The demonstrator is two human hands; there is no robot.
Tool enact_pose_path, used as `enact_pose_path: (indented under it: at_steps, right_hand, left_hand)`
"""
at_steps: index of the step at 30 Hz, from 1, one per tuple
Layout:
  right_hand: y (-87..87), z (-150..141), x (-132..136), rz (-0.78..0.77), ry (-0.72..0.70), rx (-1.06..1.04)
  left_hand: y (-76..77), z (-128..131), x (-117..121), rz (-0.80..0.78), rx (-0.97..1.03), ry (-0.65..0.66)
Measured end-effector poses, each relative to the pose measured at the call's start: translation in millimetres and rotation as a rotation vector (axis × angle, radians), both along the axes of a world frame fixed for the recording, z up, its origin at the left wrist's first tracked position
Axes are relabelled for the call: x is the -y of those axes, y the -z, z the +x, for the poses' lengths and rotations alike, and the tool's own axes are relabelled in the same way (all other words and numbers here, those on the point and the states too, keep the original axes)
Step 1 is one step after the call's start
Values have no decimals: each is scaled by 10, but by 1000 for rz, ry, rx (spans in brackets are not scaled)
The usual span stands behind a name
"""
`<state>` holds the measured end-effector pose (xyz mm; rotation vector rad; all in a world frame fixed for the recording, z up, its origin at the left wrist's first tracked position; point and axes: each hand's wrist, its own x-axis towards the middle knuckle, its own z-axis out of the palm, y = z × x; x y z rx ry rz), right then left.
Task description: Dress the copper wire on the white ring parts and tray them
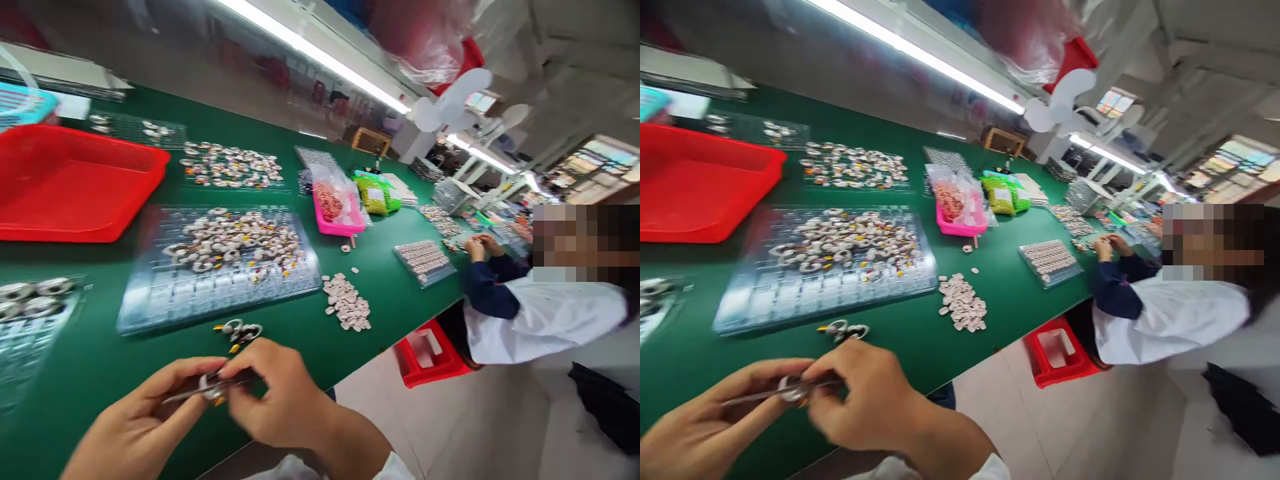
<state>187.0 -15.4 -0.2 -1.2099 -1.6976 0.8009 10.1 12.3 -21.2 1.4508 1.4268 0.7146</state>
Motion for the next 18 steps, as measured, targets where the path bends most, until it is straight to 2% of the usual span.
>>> enact_pose_path:
  at_steps: [2,4,9,12,16,18]
  right_hand:
    - [-41,13,21,-149,48,-177]
    - [-33,11,33,-253,89,-284]
    - [48,-20,41,-327,72,-392]
    - [37,-18,43,-280,28,-340]
    - [-14,46,22,-122,-75,-135]
    - [-39,83,6,-91,-112,-74]
  left_hand:
    - [-180,43,8,-159,274,26]
    - [-299,98,7,-213,442,-30]
    - [-346,131,-10,-369,637,-8]
    - [-339,90,-17,-385,668,34]
    - [-335,50,-60,-453,684,82]
    - [-332,43,-76,-490,696,100]
